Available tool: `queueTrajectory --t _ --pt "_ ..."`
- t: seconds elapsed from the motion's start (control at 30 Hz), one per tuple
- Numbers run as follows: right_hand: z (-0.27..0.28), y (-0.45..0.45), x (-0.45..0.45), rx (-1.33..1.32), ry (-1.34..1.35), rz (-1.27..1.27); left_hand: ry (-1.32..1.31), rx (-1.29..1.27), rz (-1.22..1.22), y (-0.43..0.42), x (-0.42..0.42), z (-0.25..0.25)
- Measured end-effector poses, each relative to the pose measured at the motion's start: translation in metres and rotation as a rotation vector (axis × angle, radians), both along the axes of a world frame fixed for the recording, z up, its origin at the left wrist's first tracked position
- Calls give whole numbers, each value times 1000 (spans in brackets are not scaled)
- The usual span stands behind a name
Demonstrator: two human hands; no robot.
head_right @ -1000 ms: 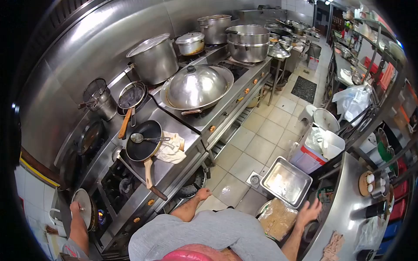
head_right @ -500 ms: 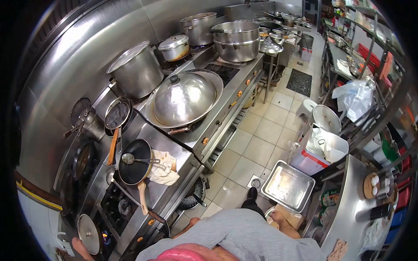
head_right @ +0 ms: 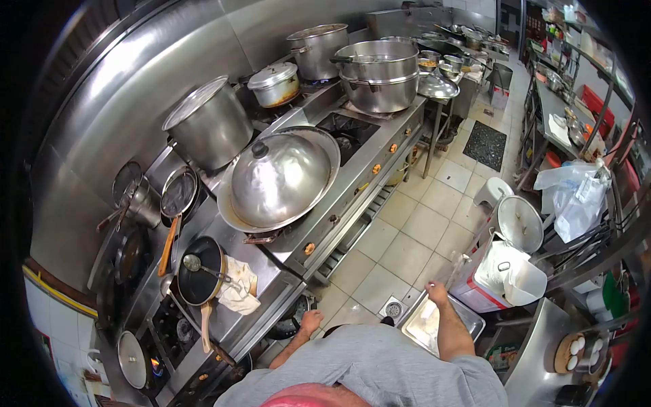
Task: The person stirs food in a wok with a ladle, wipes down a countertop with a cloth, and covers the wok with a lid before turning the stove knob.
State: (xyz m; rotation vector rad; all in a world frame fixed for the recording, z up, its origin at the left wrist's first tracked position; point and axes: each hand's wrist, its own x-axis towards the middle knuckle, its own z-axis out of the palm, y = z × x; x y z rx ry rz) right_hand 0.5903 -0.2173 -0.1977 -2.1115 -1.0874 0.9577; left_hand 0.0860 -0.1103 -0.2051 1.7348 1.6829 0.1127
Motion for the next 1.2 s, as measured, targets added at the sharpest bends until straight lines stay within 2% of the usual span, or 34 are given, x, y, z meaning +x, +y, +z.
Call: queueTrajectory --t 0.07,0.1,0.17,0.23,0.27,0.3,0.33,0.37,0.4,0.43,0.5,0.53,0.67,0.73,0.8,0.9,0.97,1.03,1.07,1.13,1.2 --pt "19 20 -3 -41 149 -216 -29 14 -60 3 17 18" --pt "14 21 -2 -41 158 -225 -21 14 -69 6 19 18" --pt "3 26 -8 47 144 -142 10 -13 -29 7 17 19" --pt "-45 9 -11 37 -13 -56 55 -19 -31 6 4 14" --pt "-25 -4 -17 -67 -16 57 116 -102 -28 3 -4 18" --pt "-70 -21 -16 -165 -23 58 175 -183 -26 4 -9 21" --pt "-58 -36 -20 -241 -18 172 182 -179 -30 3 -16 23" --pt "-47 -51 -23 -309 -13 291 290 -161 -197 1 -24 23" --pt "-44 -63 -31 -480 128 197 399 -151 -368 -3 -31 25" --pt "-39 -77 -35 -493 141 189 406 -165 -380 -6 -32 30" --pt "-29 -92 -34 -641 240 2 572 -301 -458 -3 -24 33" --pt "-34 -93 -27 -671 256 38 598 -345 -480 3 -17 32" --pt "-32 -82 5 -648 243 -107 517 -382 -475 45 19 4" --pt "-86 -73 42 -479 7 172 430 -359 -430 75 43 -13" --pt "-109 -37 74 -429 -20 217 328 -314 -389 108 73 -22" --pt "-69 31 89 -274 -152 135 60 -230 -339 166 124 -8" --pt "-12 86 82 -237 30 -137 -220 -144 -159 188 154 13" --pt "-17 133 89 -49 -216 -13 -279 -94 -118 204 170 16" --pt "-16 149 92 -46 -214 -17 -342 -41 -79 214 175 16" --pt "4 187 83 -206 16 -109 -289 -65 -118 225 166 14" --pt "3 214 79 -190 6 -68 -119 -166 -188 229 148 2"
